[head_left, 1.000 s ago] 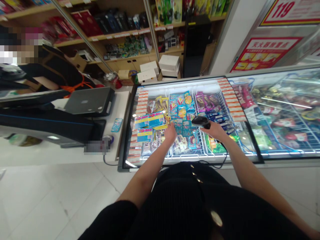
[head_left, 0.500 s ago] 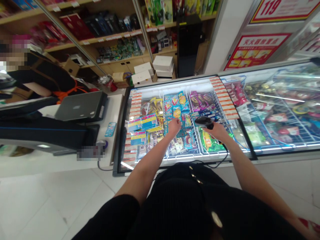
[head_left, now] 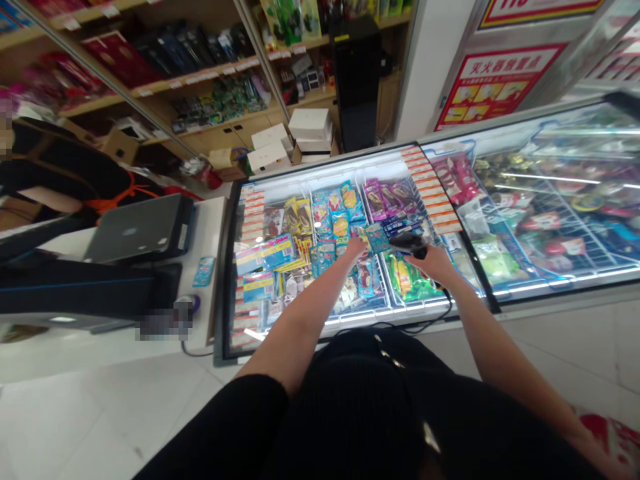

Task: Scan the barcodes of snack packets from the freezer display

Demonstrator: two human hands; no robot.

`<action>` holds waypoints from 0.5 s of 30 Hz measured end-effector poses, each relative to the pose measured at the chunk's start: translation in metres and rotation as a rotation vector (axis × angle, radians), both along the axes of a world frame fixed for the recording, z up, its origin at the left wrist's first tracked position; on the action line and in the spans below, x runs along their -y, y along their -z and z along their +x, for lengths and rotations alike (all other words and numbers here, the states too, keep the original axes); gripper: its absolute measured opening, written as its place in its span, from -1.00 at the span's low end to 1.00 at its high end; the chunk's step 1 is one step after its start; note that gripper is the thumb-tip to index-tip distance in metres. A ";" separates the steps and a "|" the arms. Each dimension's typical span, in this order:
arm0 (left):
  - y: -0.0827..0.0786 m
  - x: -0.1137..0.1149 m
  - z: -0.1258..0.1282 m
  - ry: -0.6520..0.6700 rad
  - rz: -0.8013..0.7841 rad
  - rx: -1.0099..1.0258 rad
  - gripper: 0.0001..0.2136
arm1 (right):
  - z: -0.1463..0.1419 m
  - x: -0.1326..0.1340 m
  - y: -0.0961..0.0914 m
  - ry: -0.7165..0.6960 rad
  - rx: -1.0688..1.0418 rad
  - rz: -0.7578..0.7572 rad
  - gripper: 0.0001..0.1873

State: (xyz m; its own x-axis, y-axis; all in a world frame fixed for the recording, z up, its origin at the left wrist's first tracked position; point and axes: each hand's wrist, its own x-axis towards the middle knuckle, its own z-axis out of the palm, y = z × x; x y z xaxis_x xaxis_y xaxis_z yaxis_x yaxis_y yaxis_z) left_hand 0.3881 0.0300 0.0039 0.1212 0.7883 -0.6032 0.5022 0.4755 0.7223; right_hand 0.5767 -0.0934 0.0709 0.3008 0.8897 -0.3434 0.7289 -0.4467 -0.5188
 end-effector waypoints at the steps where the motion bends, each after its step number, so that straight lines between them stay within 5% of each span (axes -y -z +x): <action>1: 0.001 -0.001 0.003 -0.009 -0.029 0.020 -0.92 | 0.001 0.000 0.000 0.002 -0.003 -0.001 -0.57; 8: 0.002 -0.003 0.024 -0.063 -0.097 0.053 -0.93 | 0.011 -0.001 0.010 0.011 -0.035 -0.029 -0.52; 15: -0.001 -0.007 0.026 -0.059 0.004 -0.014 -0.90 | 0.014 0.000 0.009 0.007 -0.051 -0.032 -0.55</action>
